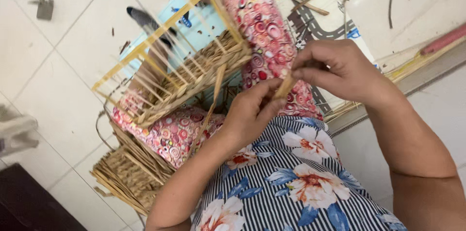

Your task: The person weaves strips of plant material through a wooden frame to create the walls of a basket, using their hands to interlace the strips and scissors to trim the excess material.

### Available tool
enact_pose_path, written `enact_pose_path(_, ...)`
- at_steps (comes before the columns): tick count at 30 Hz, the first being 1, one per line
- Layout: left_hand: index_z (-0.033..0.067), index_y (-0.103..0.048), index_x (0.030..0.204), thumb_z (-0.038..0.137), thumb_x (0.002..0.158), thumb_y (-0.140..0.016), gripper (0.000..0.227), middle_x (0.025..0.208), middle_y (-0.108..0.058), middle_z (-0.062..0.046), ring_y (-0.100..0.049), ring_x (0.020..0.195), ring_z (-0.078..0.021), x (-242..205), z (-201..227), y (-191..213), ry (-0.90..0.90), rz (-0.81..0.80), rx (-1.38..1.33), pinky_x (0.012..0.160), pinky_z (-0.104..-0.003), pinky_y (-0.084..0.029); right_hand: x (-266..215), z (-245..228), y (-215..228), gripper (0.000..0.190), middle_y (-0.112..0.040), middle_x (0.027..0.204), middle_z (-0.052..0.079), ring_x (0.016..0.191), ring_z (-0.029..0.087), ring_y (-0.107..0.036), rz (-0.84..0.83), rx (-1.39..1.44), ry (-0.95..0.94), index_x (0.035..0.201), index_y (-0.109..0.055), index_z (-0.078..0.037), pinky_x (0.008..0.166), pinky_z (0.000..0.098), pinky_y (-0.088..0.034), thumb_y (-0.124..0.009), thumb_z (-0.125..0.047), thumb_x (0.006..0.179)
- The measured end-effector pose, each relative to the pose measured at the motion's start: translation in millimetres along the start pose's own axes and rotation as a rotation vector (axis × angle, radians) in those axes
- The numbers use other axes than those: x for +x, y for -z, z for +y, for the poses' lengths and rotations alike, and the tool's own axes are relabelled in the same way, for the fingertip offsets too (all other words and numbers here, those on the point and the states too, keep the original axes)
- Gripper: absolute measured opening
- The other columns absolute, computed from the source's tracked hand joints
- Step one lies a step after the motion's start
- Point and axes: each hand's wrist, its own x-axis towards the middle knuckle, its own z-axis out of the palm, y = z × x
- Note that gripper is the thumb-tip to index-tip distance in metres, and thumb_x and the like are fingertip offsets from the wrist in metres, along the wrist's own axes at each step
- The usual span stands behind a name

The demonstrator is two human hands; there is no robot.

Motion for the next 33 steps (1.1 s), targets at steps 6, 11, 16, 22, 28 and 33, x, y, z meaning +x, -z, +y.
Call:
enact_pose_path(6,0.0014,-0.061,0.131,0.013,0.103,-0.062,0.031,0.097,-0.073,-0.004,-0.067,0.084,-0.0083,23,-27,-9,0.086,0.037,-0.121,0.074,-0.025,-0.057,-1,79,2,0.007,-0.068,0.086,0.004,0.071,0.009,-0.061,0.301,0.164,-0.203,0.107,-0.066,-0.001,0.062,0.0232,-0.049,-0.070,0.000,0.102)
enact_pose_path(11,-0.0009,-0.060,0.130,0.012,0.105,-0.061,0.028,0.105,-0.070,-0.001,-0.064,0.092,-0.0070,36,-39,1,0.147,0.097,-0.377,0.081,-0.025,-0.056,25,293,-49,0.007,-0.068,0.081,0.005,0.066,0.011,-0.062,0.498,0.430,-0.542,0.099,-0.061,-0.003,0.057,0.0256,-0.051,-0.068,-0.005,0.100)
enact_pose_path(16,0.0013,-0.064,0.127,0.016,0.101,-0.063,0.030,0.088,-0.066,0.001,-0.060,0.076,-0.0059,50,-21,19,0.346,0.106,-0.315,0.068,-0.023,-0.053,-5,403,-127,0.036,-0.072,0.091,0.021,0.087,0.041,-0.068,0.347,-0.331,-0.798,0.097,-0.072,-0.008,0.077,0.0525,-0.053,-0.073,-0.043,0.091)
enact_pose_path(22,-0.0001,-0.066,0.123,0.013,0.102,-0.067,0.025,0.093,-0.064,0.000,-0.059,0.081,-0.0063,76,-16,50,0.372,0.092,-0.320,0.072,-0.022,-0.051,-6,438,-178,0.071,-0.072,0.109,0.022,0.104,0.040,-0.069,0.060,-0.209,-1.242,0.130,-0.056,-0.006,0.089,0.0483,-0.055,-0.083,-0.043,0.075)
enact_pose_path(28,-0.0004,-0.063,0.117,0.007,0.098,-0.068,0.022,0.104,-0.063,-0.005,-0.064,0.093,-0.0113,86,-27,55,0.431,0.114,-0.498,0.082,-0.025,-0.052,14,450,-190,0.090,-0.073,0.111,0.022,0.104,0.038,-0.072,0.035,-0.256,-1.376,0.134,-0.040,0.001,0.087,0.0466,-0.057,-0.089,-0.040,0.071)
enact_pose_path(33,-0.0034,-0.064,0.109,-0.006,0.088,-0.068,0.021,0.101,-0.060,-0.009,-0.059,0.095,-0.0153,89,-37,50,0.346,0.236,-0.572,0.086,-0.027,-0.046,13,443,-190,0.073,-0.076,0.102,0.025,0.096,0.042,-0.074,0.088,-0.296,-1.476,0.133,-0.041,0.000,0.083,0.0508,-0.059,-0.082,-0.037,0.085)
